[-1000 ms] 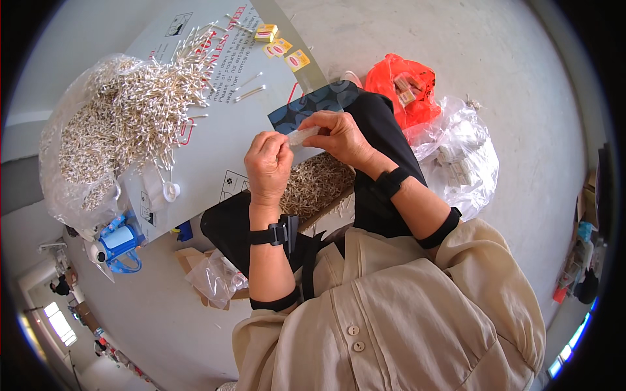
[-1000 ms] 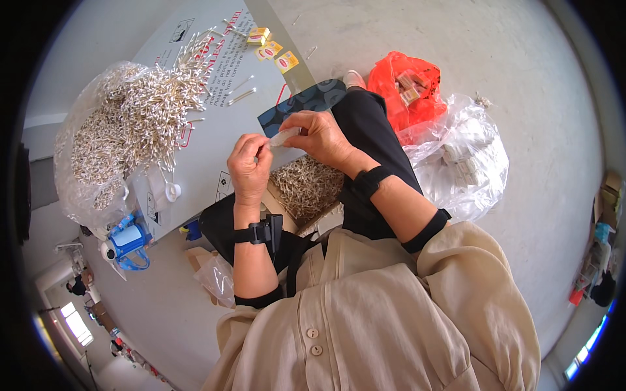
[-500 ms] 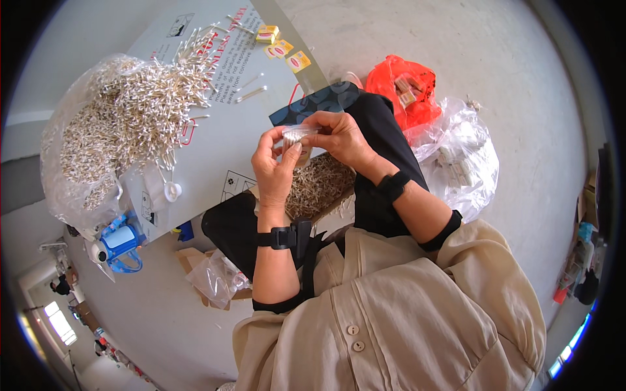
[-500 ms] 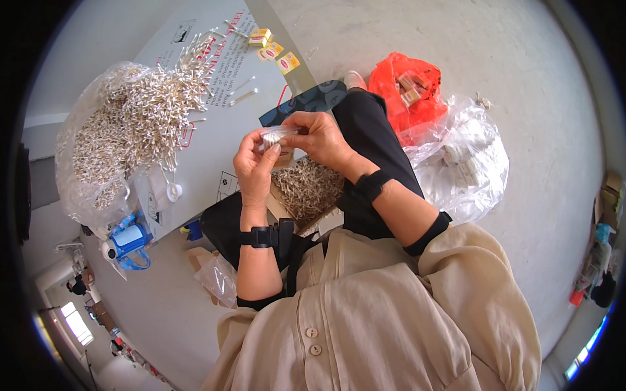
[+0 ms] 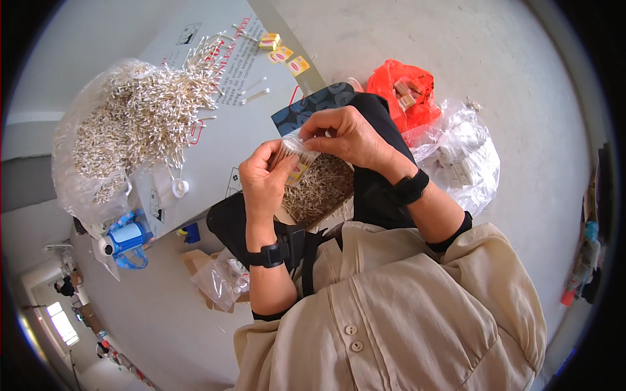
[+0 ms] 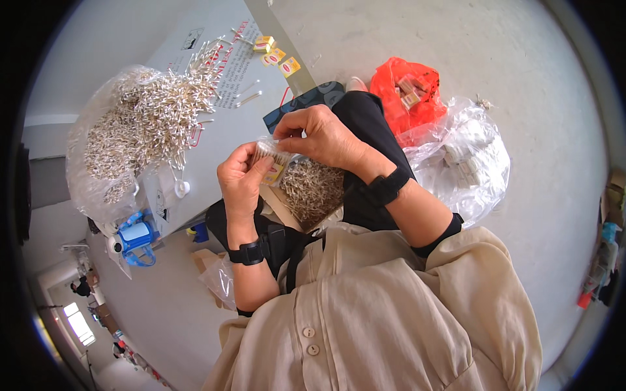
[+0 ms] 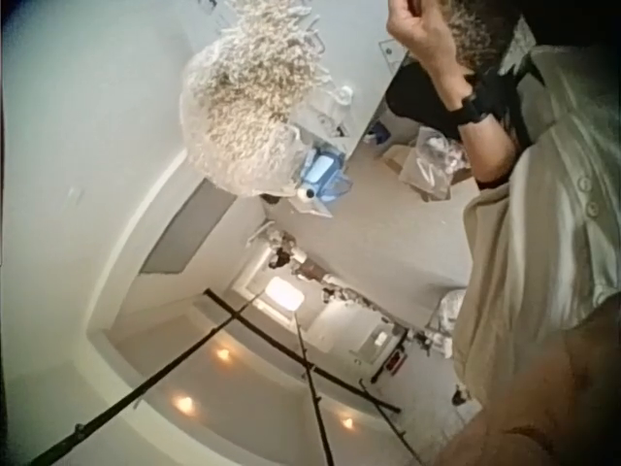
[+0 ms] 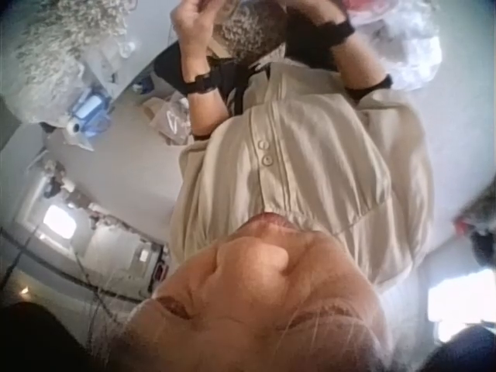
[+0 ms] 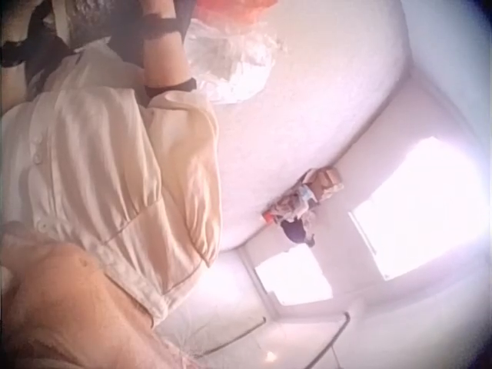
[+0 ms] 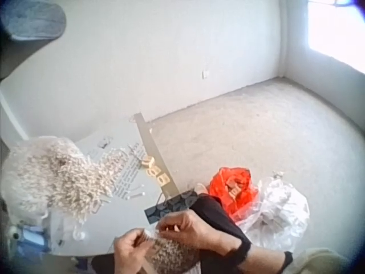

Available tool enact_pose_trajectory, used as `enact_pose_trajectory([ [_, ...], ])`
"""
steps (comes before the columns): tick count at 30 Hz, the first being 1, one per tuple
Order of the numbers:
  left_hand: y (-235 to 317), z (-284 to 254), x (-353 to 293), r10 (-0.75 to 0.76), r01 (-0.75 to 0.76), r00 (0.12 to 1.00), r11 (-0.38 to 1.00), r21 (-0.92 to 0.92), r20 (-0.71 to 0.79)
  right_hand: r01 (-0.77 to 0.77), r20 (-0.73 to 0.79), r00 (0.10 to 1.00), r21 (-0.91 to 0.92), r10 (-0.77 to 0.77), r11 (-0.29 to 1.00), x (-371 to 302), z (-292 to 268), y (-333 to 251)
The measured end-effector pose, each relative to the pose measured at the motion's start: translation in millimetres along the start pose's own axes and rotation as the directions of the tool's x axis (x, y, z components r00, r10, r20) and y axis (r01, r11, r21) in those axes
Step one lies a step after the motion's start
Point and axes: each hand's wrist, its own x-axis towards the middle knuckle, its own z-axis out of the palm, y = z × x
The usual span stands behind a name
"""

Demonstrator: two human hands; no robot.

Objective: Manually packing sets of cotton swabs into small plastic bags and sealing them with stickers.

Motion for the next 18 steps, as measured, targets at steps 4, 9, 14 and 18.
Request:
enact_pose_trajectory([
  [4,21.0,-0.7,-13.8,-0.004,0.001,0.996,0.999,0.037,0.086,0.065,-0.017,0.998,-0.137,-0.068,0.989,-12.0,4.7,-14.1],
  [9,37.1,3.8,-32.6,0.027,-0.033,0.991,0.998,0.047,0.135,0.142,-0.067,0.987,-0.071,-0.147,0.987,-28.9,13.8,-30.0],
  [14,55.4,8.8,-50.0,0.053,-0.061,0.985,0.997,0.038,0.164,0.275,-0.122,0.951,-0.079,-0.283,0.958,-47.3,26.1,-31.8],
  [18,66.3,10.6,-63.0,0.079,-0.083,0.987,0.996,0.016,0.142,0.124,-0.196,0.979,0.319,-0.063,0.94,-57.9,33.0,-38.6],
])
